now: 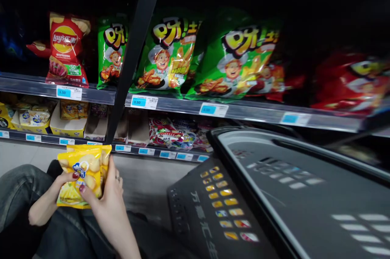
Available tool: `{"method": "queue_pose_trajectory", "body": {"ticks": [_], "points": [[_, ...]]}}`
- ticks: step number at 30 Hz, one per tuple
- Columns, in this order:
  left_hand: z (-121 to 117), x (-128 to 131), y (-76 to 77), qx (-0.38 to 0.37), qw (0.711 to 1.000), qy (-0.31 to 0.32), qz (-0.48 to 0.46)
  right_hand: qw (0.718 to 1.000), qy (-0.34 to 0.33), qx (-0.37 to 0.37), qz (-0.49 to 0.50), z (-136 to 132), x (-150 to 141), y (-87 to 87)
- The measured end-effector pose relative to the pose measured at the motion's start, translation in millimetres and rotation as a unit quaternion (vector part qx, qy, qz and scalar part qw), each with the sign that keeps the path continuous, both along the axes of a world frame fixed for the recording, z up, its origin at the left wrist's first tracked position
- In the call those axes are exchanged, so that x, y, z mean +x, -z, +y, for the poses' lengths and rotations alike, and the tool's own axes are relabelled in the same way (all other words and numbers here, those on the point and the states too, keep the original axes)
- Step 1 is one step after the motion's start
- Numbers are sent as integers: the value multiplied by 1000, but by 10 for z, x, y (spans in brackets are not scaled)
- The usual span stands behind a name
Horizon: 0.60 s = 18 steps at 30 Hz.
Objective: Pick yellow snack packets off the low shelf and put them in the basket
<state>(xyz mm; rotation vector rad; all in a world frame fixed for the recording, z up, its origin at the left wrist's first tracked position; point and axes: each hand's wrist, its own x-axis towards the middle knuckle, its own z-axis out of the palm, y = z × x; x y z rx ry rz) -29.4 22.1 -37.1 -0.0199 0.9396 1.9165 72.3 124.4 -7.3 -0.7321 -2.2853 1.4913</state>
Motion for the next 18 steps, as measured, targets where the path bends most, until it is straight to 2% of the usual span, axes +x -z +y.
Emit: {"method": "queue_pose_trajectory", "body": {"ticks": [5, 9, 14, 18], "points": [[-9, -13, 20, 18, 1000, 7, 19, 996, -11, -84, 25, 116, -15, 65], [-7, -19, 48, 26, 998, 32, 51, 988, -44, -144, 45, 117, -54, 70], [-48, -102, 63, 3, 997, 61, 54, 986, 11, -159, 53, 87, -117, 172], [-99, -172, 76, 4, 991, 115, 71, 981, 16, -185, 59, 81, -165, 291]]}}
